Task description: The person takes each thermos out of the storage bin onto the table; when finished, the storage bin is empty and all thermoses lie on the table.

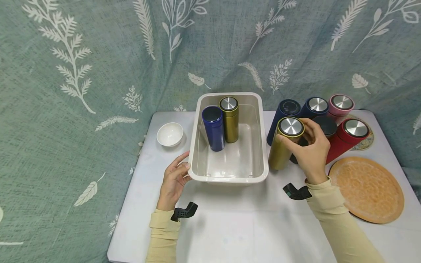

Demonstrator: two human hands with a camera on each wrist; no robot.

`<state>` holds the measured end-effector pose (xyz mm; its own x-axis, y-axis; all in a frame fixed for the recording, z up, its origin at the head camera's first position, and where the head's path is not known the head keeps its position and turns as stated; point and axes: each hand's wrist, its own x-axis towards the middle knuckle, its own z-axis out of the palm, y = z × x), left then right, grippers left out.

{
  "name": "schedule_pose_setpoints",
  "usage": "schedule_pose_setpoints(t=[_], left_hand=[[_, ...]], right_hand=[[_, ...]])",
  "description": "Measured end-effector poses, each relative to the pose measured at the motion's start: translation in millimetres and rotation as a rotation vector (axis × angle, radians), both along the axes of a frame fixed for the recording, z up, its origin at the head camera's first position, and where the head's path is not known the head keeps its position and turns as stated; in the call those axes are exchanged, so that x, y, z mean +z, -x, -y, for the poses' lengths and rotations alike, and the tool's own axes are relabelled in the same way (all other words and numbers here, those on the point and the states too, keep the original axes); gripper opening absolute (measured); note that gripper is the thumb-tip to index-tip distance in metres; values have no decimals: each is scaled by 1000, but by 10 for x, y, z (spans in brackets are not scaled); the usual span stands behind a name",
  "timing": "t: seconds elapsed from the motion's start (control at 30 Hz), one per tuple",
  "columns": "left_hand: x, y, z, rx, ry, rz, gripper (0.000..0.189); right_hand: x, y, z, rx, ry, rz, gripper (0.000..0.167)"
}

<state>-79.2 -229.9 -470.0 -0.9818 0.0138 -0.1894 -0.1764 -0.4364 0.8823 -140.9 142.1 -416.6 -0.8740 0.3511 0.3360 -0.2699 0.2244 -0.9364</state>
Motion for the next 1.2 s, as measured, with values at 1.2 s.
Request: schedule_pose_setpoints(t=[1.2], left_hand=[[-13,-10,10,-11,11,-15,52]], right_hand=[[-396,107,136,-120,-47,-10,68]])
